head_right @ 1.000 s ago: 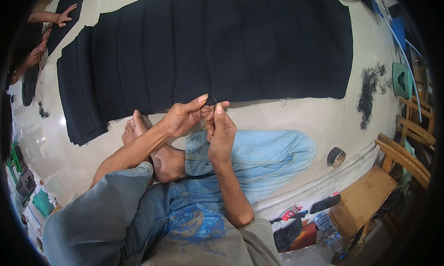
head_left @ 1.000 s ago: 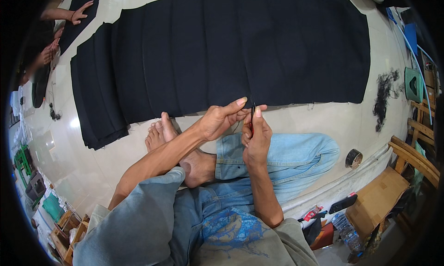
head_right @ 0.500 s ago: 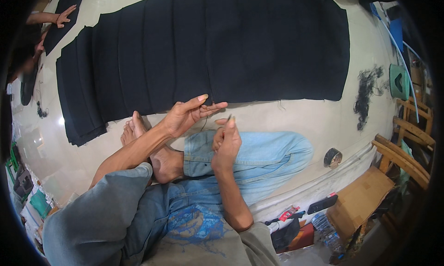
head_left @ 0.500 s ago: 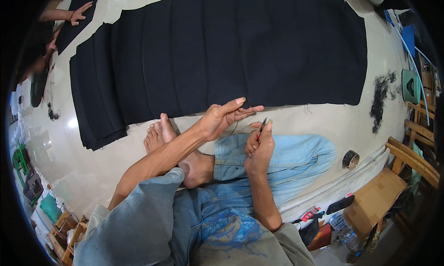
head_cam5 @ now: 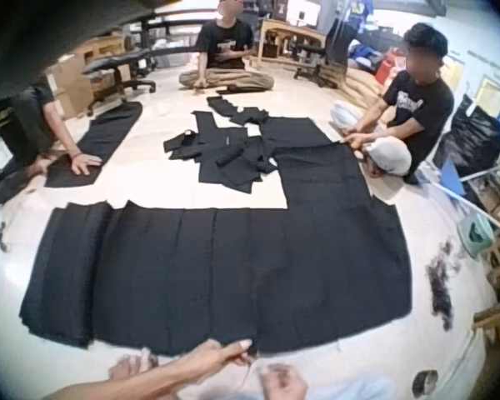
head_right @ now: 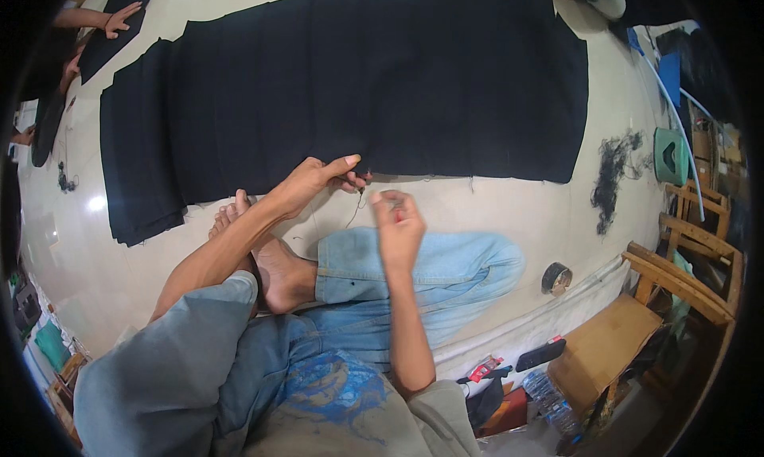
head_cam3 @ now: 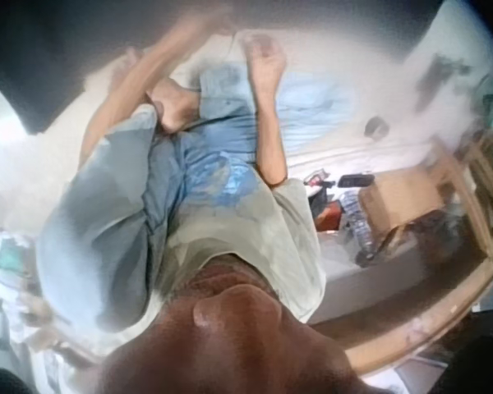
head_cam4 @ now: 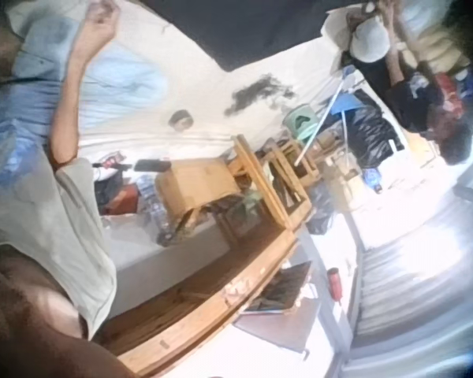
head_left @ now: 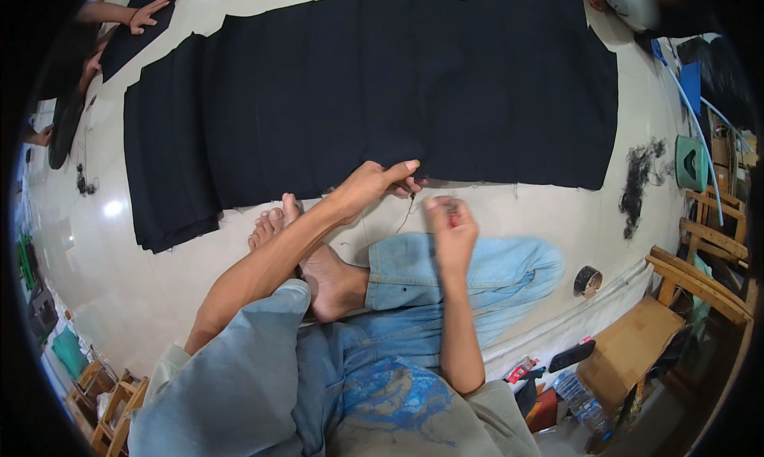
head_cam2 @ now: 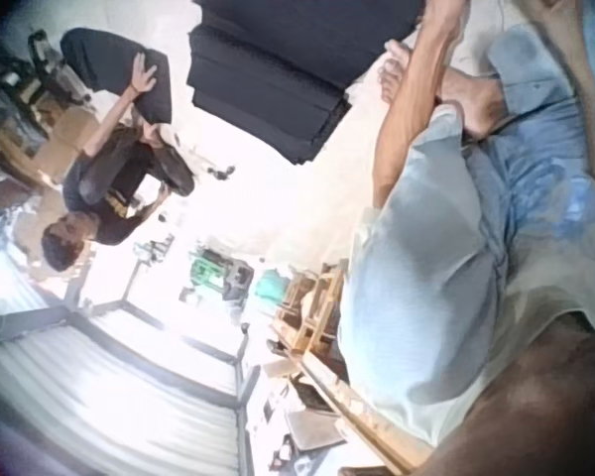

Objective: The person sits on the floor and uses scissors to cut a large piece of black fabric into smaller rectangular sections. They repeatedly align the fabric layers and make straight cuts along the edges, separating individual pieces.

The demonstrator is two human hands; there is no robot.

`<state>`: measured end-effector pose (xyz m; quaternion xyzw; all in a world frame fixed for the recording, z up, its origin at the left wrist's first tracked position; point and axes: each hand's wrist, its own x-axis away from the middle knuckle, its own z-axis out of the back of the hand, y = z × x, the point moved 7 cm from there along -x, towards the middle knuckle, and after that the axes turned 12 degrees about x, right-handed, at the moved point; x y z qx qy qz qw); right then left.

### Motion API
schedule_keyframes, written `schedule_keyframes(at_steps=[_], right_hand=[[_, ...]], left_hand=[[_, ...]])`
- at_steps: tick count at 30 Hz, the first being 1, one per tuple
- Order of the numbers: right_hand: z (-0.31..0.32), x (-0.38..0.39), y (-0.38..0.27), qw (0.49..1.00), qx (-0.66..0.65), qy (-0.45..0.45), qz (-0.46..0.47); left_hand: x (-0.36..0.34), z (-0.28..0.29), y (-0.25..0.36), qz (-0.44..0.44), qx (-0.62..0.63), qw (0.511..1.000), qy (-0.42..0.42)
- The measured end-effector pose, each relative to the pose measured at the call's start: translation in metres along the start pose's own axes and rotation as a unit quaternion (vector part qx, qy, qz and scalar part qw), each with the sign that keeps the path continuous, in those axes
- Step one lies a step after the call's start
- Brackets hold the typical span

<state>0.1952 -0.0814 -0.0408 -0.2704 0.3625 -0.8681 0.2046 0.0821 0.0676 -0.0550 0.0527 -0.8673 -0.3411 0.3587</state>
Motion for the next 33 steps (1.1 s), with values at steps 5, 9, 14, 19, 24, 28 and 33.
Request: schedule_keyframes(at_steps=[5,9,14,19,24,28,33], right_hand=[[-0.03,0.01,-0.002,0.972,0.204,-0.053,0.105],[0.055,-0.038,-0.002,0.972,0.219,0.056,0.061],[0.285,-0.068,0.07,0.842,0.4,0.352,-0.081],[0.31,-0.053,0.078,0.881,0.35,0.297,-0.114],[0.233,-0.073,0.086,0.943,0.203,0.254,-0.066],[0.166,-0.135,0.032,0.943,0.145,0.273,0.121],[0.149,-0.17,0.0,0.906,0.295,0.262,0.15]], left_hand=[[0.006,-0.004,0.003,-0.014,-0.056,0.997,0.043],[0.015,0.021,0.017,-0.068,-0.012,0.997,0.044],[0.046,0.05,0.025,-0.011,-0.03,0.998,0.059],[0.105,0.067,0.05,0.092,-0.147,0.985,-0.022],[0.072,0.016,0.151,-0.325,-0.405,0.854,-0.033],[-0.024,0.021,0.163,-0.388,-0.614,0.682,0.086],[-0.065,0.068,0.12,-0.244,-0.749,0.591,0.174]])
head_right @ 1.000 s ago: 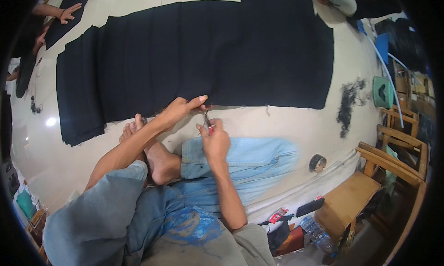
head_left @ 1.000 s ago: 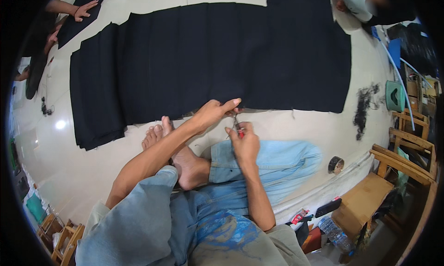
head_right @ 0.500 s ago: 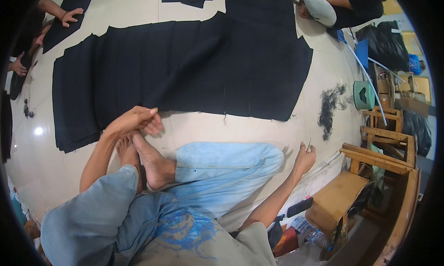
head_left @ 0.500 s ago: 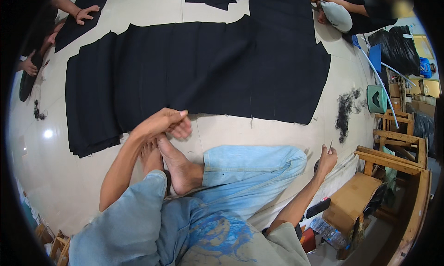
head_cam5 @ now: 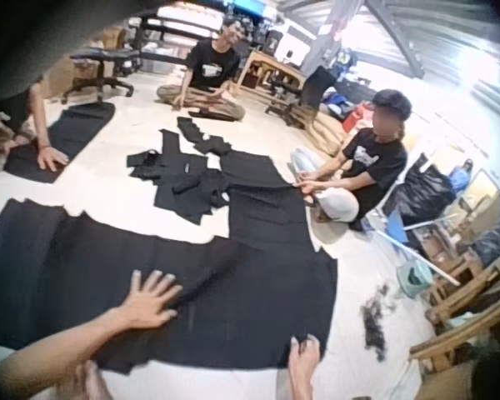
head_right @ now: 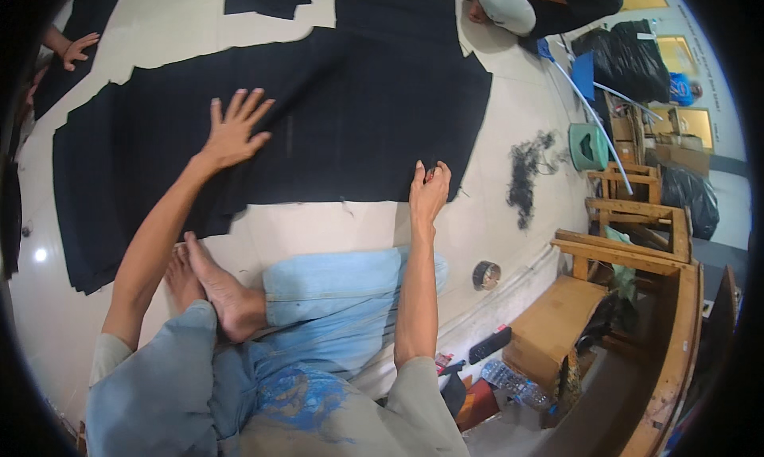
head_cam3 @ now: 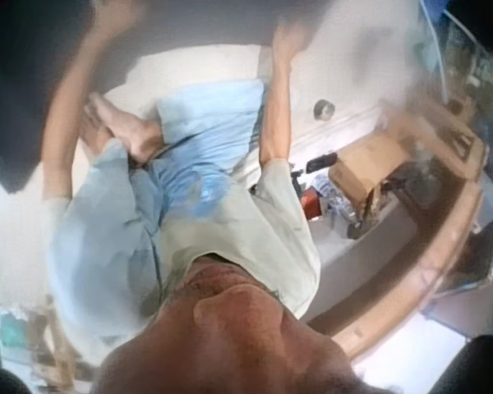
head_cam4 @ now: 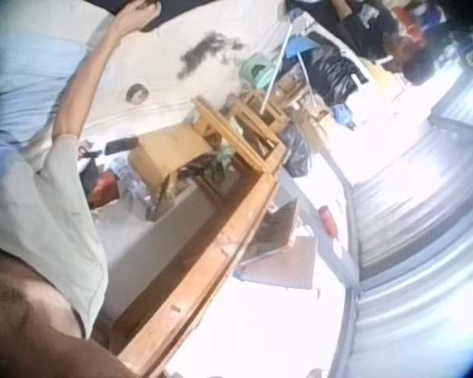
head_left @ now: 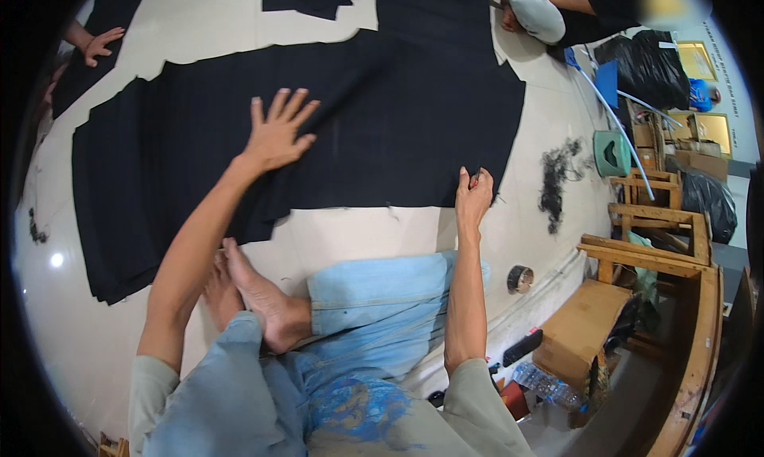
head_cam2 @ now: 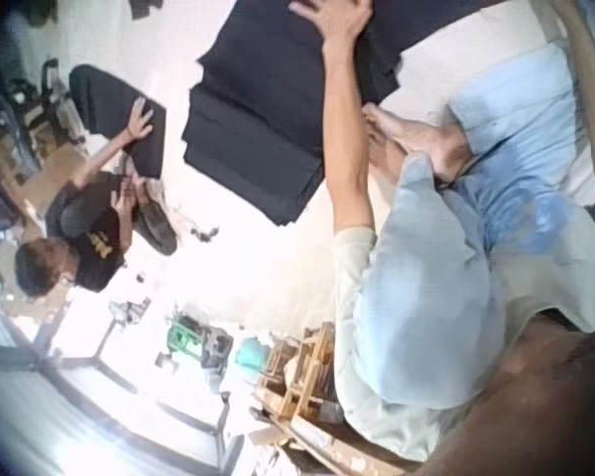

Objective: The person sits on the floor and uses scissors to cut a large piece of black fabric into smaller rectangular sections. They repeatedly align the fabric layers and make straight cuts along the edges, separating individual pieces.

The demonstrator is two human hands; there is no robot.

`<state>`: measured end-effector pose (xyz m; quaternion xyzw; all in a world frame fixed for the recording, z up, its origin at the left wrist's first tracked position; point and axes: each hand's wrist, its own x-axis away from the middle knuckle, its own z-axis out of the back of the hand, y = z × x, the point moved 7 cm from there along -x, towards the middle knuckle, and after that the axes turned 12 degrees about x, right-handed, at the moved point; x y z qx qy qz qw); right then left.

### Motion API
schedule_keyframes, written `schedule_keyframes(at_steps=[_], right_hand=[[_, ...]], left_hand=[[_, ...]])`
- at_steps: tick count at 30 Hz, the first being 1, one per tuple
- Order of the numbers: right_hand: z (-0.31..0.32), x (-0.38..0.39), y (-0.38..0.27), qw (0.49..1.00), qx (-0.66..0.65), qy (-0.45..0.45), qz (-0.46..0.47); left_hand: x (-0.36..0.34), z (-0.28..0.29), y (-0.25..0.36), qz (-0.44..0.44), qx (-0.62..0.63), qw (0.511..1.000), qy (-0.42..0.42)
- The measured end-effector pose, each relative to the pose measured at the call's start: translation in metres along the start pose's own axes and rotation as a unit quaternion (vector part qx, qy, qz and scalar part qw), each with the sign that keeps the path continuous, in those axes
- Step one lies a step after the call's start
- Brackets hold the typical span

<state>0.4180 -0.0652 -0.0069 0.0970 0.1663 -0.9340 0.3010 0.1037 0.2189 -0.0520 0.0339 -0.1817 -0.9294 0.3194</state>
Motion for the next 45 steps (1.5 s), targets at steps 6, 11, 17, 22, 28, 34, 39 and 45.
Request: schedule_keyframes(at_steps=[6,11,17,22,28,34,39,45], right_hand=[[0.008,-0.033,0.214,0.944,0.18,-0.076,-0.265],[0.029,-0.04,0.202,0.987,0.085,0.028,-0.132],[-0.023,-0.02,0.069,0.932,-0.237,-0.194,-0.196],[-0.066,-0.061,-0.006,0.942,-0.239,-0.171,-0.161],[-0.028,-0.107,-0.012,0.994,-0.023,-0.035,-0.097],[0.114,-0.09,-0.182,0.967,0.159,0.059,0.189],[0.008,-0.016,-0.199,0.83,0.029,-0.509,0.225],[-0.019,-0.019,-0.015,0.946,-0.256,-0.013,-0.199]], left_hand=[[0.053,0.019,-0.097,0.061,-0.015,0.996,0.056],[0.104,0.037,-0.171,0.172,-0.057,0.983,0.035],[0.113,0.033,-0.173,0.155,-0.044,0.983,0.083],[0.108,0.035,-0.159,0.214,0.175,0.957,0.084],[0.088,0.033,-0.103,0.161,0.134,0.973,0.092],[0.1,0.023,-0.075,0.196,0.147,0.959,0.14],[0.111,0.032,-0.096,0.24,0.237,0.933,0.129],[0.133,0.056,-0.13,0.228,0.314,0.921,0.043]])
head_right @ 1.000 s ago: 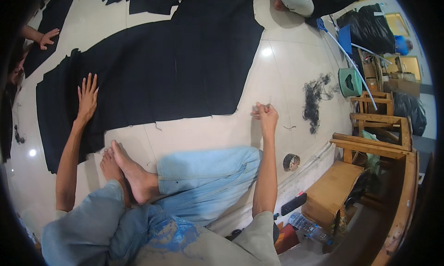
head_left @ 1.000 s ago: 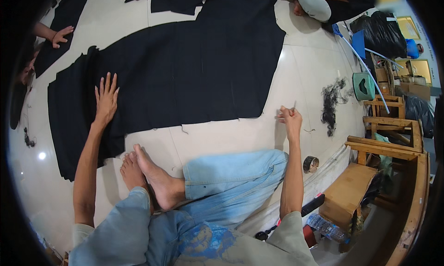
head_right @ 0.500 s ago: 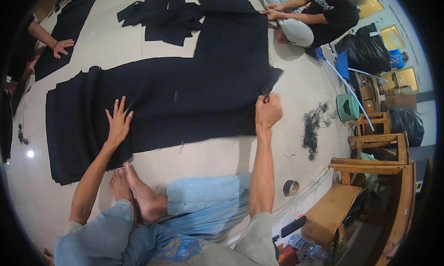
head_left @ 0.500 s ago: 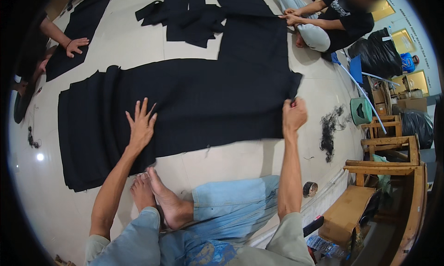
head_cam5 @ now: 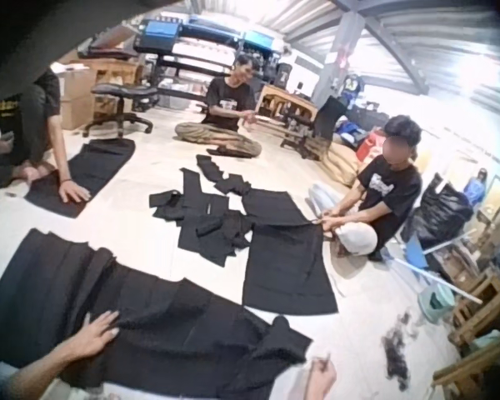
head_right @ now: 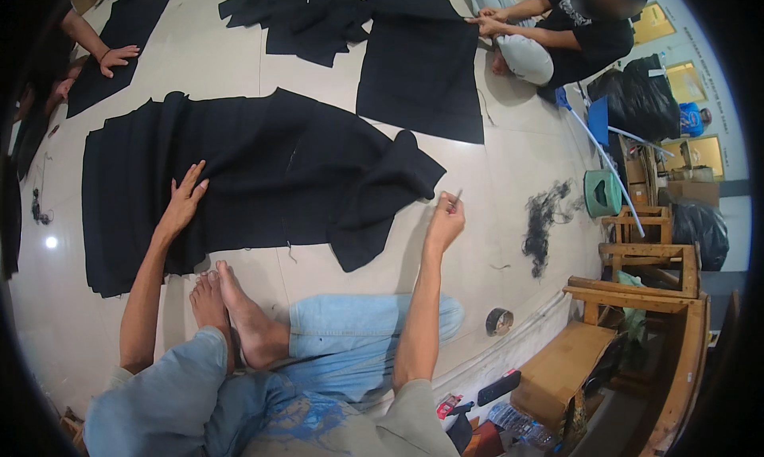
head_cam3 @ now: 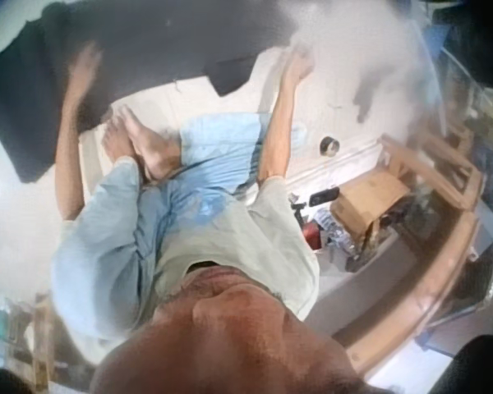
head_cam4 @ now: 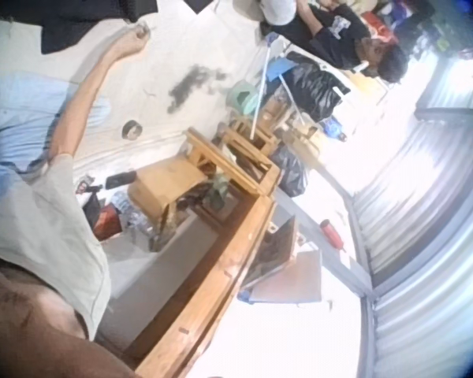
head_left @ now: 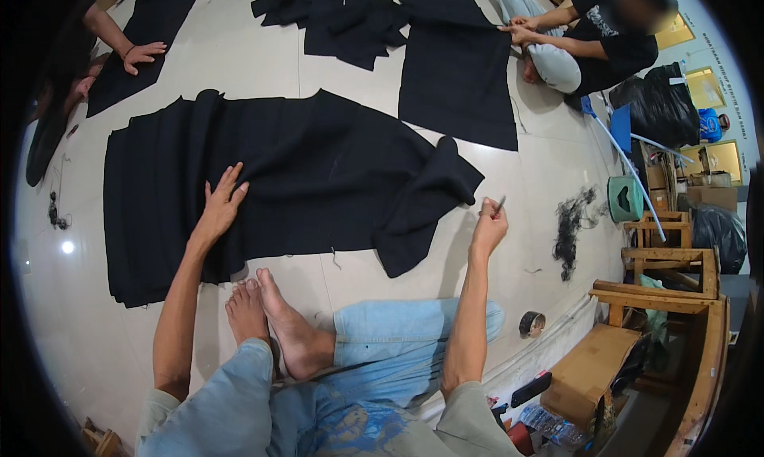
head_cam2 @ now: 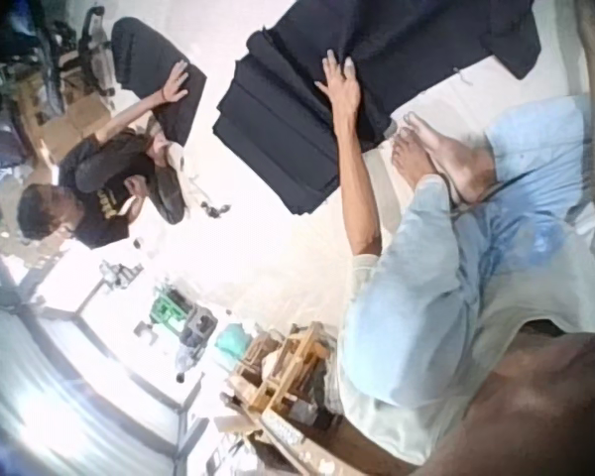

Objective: The person sits on the floor and uses scissors to cut a large piece of black fabric into smaller rectangular sections. They repeatedly align the fabric layers and make straight cuts along the edges, separating individual pieces.

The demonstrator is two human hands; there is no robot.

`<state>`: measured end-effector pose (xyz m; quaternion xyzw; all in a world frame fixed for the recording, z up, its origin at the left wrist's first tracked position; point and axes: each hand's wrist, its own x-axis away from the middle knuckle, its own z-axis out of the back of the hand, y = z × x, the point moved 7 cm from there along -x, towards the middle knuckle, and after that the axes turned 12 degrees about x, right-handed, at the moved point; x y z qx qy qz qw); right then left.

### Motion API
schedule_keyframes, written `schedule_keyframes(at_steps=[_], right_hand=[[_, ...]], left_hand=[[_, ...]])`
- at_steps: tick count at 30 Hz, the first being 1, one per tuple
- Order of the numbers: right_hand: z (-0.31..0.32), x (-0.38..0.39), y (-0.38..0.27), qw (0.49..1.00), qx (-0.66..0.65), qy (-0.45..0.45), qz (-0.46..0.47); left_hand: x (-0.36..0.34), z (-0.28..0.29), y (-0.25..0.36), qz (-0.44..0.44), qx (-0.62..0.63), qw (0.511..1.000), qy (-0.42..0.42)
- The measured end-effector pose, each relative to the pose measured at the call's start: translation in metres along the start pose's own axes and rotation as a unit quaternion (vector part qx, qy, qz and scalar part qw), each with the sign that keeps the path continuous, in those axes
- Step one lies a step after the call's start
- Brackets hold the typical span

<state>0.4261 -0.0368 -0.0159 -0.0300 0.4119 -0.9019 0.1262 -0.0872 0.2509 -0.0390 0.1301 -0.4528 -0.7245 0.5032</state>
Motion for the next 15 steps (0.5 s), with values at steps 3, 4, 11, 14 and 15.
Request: schedule_keyframes(at_steps=[3,4,11,14,15], right_hand=[[-0.009,-0.004,0.048,0.997,0.061,0.036,-0.028],[-0.021,0.007,0.023,0.999,0.025,-0.02,-0.008],[-0.012,-0.027,-0.012,0.992,-0.101,0.064,0.051],[0.048,-0.073,-0.046,0.967,0.106,0.141,0.183],[0.07,-0.092,-0.056,0.959,0.141,0.152,0.191]], left_hand=[[-0.002,0.001,0.02,-0.022,-0.028,0.999,-0.013],[-0.003,0.001,0.027,-0.047,-0.034,0.998,0.007],[-0.033,-0.03,0.027,-0.09,-0.107,0.99,0.003],[-0.028,-0.024,0.019,-0.077,-0.151,0.986,0.014],[-0.027,-0.023,0.016,-0.082,-0.155,0.984,0.025]])
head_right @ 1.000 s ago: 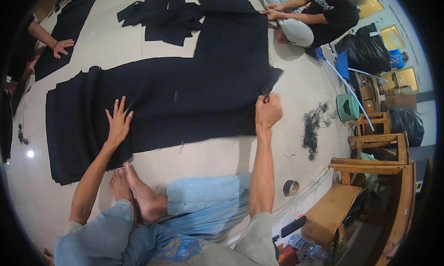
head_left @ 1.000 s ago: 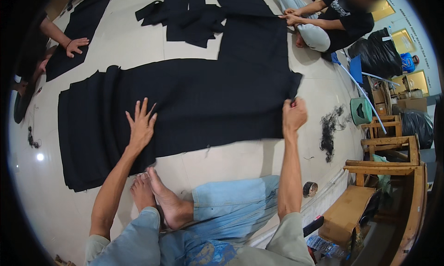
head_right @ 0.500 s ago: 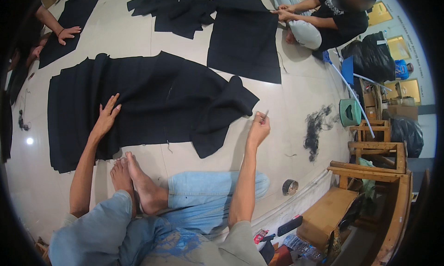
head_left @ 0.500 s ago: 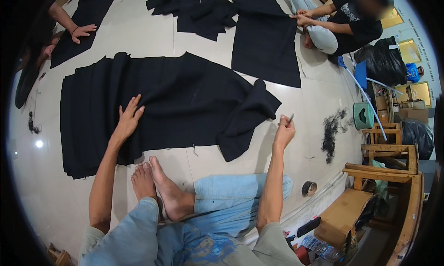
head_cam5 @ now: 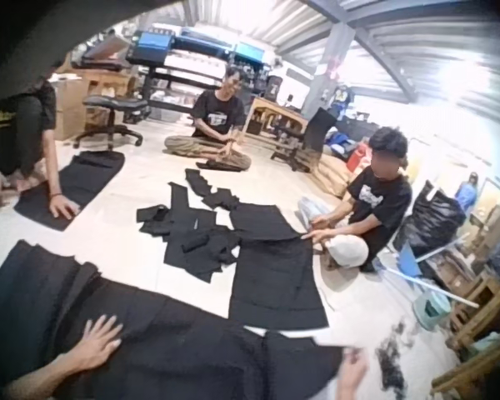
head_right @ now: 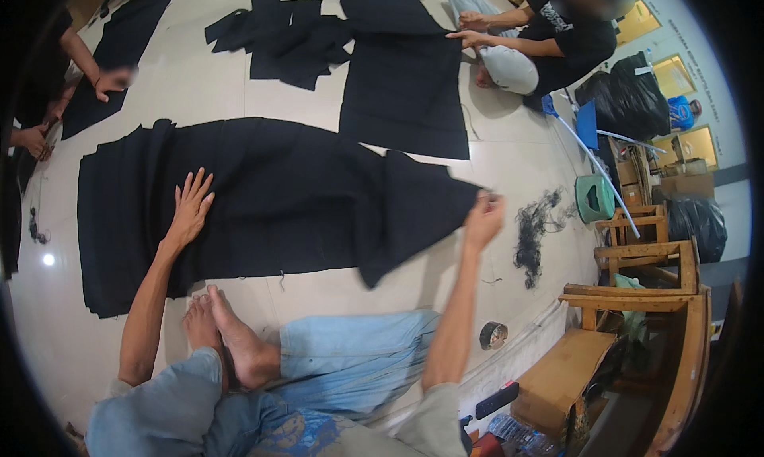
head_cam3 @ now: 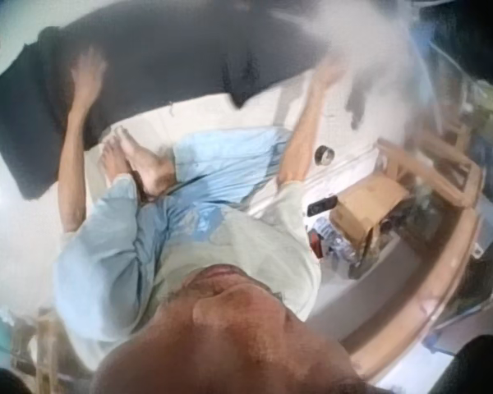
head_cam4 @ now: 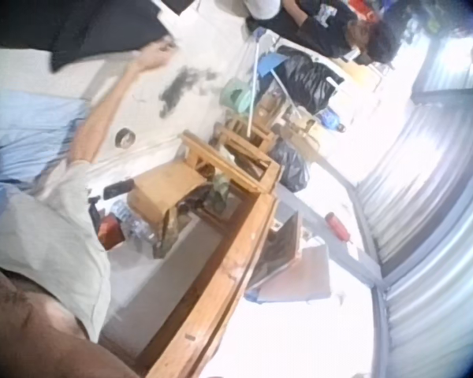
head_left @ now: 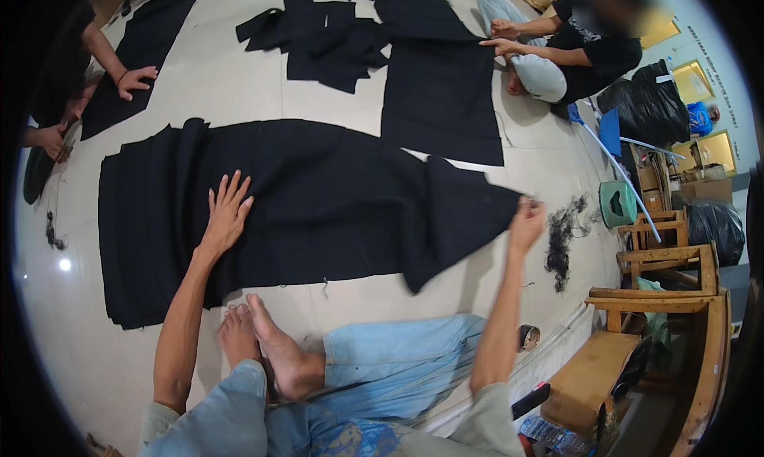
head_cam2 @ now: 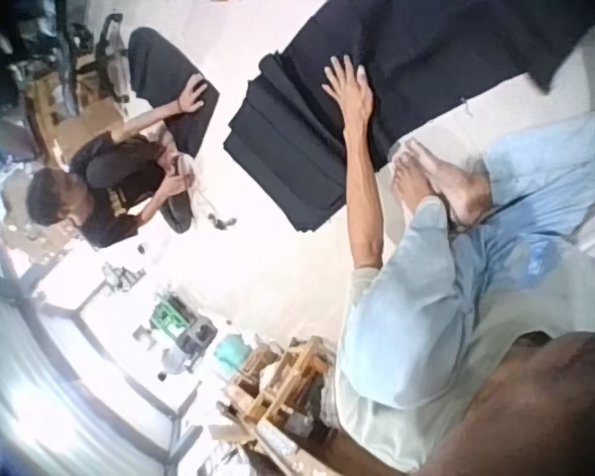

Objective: The person sits on the floor and uses scissors to cut a large piece of black fabric into smaller rectangular sections. They repeatedly align the fabric layers and make straight cuts along the edges, separating individual pieces.

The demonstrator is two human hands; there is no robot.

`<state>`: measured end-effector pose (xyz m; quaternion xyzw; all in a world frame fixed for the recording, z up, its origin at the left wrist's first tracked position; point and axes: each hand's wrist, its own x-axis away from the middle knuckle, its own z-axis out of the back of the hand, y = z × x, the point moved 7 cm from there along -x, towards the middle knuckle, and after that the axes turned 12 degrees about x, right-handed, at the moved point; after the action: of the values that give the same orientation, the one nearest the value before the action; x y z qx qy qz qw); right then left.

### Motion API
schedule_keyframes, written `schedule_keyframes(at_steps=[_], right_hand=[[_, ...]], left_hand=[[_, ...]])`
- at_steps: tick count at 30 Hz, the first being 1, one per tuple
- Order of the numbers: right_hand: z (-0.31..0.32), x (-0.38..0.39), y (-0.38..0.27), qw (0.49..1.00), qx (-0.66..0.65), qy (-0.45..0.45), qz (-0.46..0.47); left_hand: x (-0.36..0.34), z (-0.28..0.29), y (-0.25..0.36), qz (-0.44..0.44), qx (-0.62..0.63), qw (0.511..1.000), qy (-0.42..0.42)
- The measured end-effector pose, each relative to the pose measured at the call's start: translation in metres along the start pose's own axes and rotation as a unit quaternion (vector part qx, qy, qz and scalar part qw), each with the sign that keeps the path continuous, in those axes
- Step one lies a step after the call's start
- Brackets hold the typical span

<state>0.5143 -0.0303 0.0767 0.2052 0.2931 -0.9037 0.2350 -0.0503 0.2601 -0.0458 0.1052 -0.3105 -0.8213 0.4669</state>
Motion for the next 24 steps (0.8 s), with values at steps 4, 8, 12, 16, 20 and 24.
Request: schedule_keyframes(at_steps=[4,8,12,16,20,24], right_hand=[[0.041,-0.102,0.091,0.958,0.283,0.01,0.038],[0.026,-0.07,0.053,0.964,0.254,-0.007,0.072],[0.003,0.094,-0.058,0.973,-0.019,-0.153,0.174],[-0.012,0.224,-0.123,0.95,-0.021,-0.254,0.179],[-0.043,0.216,-0.112,0.944,0.005,-0.243,0.222],[-0.057,0.185,-0.093,0.926,0.01,-0.229,0.299]], left_hand=[[-0.01,-0.013,0.011,-0.019,-0.069,0.997,0.03],[-0.011,-0.01,-0.006,-0.005,-0.131,0.988,0.081],[0.001,-0.003,0.007,-0.054,-0.084,0.993,0.068],[0.025,0.003,0.059,-0.169,-0.047,0.984,0.028],[0.05,-0.029,0.062,-0.187,-0.114,0.974,-0.058],[0.059,-0.044,0.074,-0.205,-0.079,0.973,-0.072]])
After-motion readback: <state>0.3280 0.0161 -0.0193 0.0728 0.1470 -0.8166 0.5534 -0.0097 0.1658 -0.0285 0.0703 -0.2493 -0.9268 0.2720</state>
